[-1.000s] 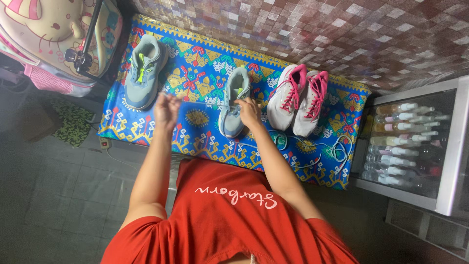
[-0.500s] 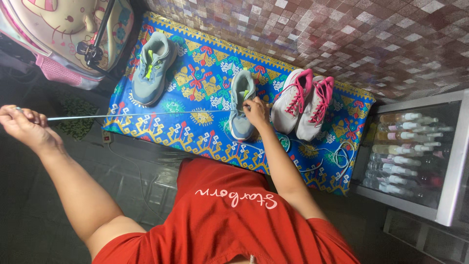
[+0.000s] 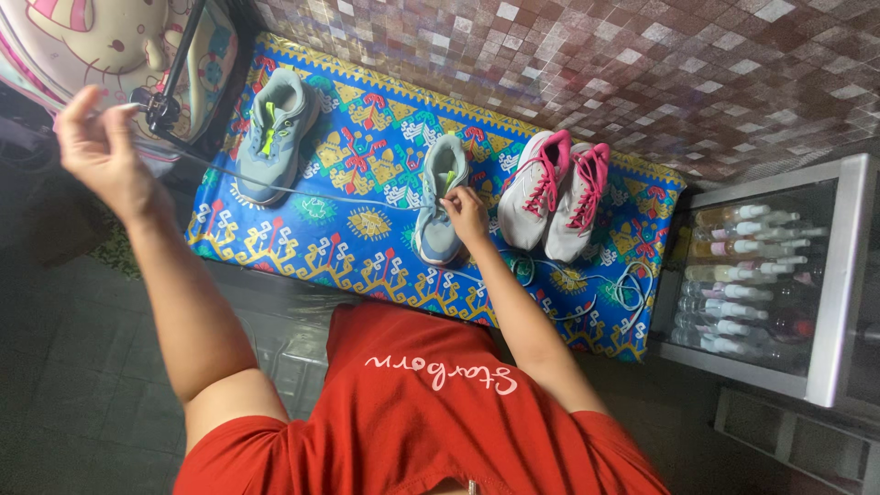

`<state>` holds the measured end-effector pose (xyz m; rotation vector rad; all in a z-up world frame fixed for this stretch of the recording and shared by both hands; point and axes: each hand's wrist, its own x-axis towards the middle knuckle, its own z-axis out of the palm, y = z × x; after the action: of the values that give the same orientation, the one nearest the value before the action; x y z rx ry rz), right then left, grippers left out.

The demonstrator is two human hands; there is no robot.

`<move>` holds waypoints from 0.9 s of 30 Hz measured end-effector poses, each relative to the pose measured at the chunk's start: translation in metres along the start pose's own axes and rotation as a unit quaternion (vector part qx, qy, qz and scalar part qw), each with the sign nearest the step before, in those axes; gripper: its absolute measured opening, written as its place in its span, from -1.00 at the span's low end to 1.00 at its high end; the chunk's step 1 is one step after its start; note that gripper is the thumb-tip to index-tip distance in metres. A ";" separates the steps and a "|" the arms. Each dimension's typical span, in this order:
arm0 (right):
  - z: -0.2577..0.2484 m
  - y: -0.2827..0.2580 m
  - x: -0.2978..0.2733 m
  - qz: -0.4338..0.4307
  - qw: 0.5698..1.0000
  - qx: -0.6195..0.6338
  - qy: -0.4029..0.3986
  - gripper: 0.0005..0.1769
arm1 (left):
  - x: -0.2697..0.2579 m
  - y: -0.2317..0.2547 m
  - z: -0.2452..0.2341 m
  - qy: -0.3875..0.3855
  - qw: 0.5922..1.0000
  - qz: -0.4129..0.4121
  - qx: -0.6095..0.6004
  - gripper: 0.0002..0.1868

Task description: The person removes the laces from two pairs of shoes and then re-laces each shoe, threading the laces through the eyelets and tying them. The shoes are placed on a patterned mat on a tiled floor.

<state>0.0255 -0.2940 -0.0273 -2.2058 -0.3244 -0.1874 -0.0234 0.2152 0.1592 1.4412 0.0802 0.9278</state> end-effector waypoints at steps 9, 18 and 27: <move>0.023 0.043 0.010 0.190 0.980 0.046 -0.028 -0.74 | -0.177 -0.048 0.257 -0.418 0.887 -0.017 0.197 -0.84; 0.011 0.073 -0.002 0.331 0.849 0.406 -0.068 -0.88 | -0.259 -0.140 0.275 -0.444 0.848 0.141 0.253 -0.95; 0.008 0.076 -0.005 0.347 0.798 0.485 -0.092 -0.89 | -0.279 -0.143 0.279 -0.338 0.922 -0.080 0.169 -0.78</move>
<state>0.0434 -0.3332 -0.0909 -1.1788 0.2724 0.5079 0.0199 -0.1503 -0.0433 1.9775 -0.1628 0.2485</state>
